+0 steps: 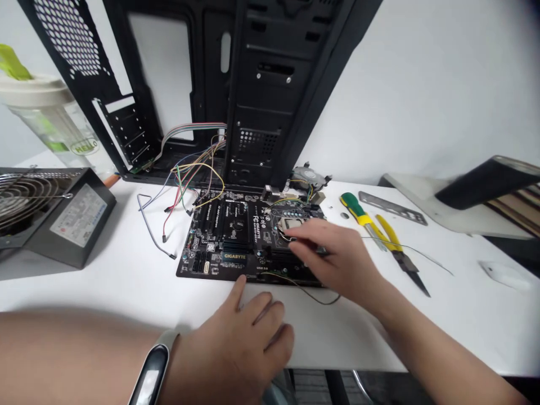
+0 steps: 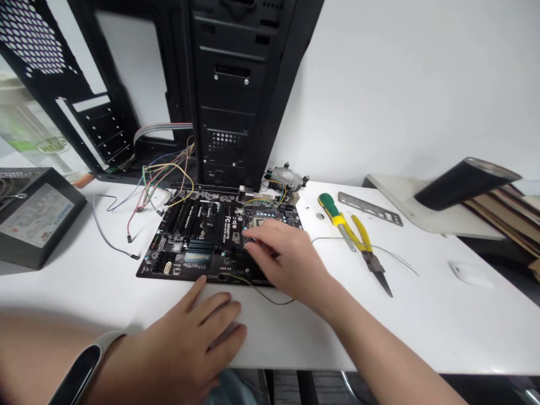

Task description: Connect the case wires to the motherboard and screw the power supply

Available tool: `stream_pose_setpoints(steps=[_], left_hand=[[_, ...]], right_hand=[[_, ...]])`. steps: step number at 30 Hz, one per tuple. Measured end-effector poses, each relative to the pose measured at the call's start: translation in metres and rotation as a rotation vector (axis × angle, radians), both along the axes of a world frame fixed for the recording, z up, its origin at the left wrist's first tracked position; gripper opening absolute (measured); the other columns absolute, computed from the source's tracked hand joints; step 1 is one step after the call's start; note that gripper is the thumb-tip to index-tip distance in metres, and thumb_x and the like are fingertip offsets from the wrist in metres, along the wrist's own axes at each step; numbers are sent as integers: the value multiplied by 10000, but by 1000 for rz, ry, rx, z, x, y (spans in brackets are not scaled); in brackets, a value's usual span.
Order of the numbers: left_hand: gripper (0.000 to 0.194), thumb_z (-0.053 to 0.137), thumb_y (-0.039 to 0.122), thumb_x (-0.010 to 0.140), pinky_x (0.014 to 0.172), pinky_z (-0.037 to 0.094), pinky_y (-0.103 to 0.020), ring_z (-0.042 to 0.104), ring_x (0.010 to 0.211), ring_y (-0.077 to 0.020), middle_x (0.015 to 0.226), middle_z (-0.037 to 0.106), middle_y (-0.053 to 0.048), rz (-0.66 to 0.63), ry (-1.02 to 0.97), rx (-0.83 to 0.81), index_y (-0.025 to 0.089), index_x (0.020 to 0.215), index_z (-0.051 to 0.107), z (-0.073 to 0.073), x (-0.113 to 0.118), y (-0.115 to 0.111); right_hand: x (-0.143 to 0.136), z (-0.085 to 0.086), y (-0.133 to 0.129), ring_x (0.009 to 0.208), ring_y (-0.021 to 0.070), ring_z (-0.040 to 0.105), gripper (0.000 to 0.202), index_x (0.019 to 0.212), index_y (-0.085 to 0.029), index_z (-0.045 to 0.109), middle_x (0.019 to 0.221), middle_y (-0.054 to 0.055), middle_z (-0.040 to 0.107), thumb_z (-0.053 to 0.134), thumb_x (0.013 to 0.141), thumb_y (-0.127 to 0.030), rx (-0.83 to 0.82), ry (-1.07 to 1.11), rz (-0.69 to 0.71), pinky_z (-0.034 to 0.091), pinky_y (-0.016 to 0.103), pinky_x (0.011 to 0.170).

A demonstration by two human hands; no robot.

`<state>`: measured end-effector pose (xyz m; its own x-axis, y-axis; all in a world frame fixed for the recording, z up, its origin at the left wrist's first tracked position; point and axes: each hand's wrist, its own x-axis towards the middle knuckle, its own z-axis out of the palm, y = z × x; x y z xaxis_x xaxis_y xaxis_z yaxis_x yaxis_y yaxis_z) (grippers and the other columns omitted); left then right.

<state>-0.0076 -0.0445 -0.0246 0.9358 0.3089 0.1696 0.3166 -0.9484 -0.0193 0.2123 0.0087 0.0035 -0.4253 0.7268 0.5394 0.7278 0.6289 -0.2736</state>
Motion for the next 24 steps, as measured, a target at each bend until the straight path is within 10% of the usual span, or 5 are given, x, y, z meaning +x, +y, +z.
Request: stream_pose_setpoints(steps=[14,24], left_hand=[[355,464,345,933,972,407,-552,520,1092,-301,1191,607,-129,17,-37,53,143,1208,561,-5,3,0],[417,521,401,909,978,397,-570,518,1094,-313,1215,589,-138,7,-27,30,132,1226,552,-8,1,0]], right_hand=[[-9,-27,14,1072,221,578,320,1216,-136,629,1182,136,639,497,936,-218,-227,-129,249,500,433,930],[-7,-33,14,1035,213,586,276,1153,-137,658,1116,131,659,520,929,-222,-203,-76,276,511,426,901]])
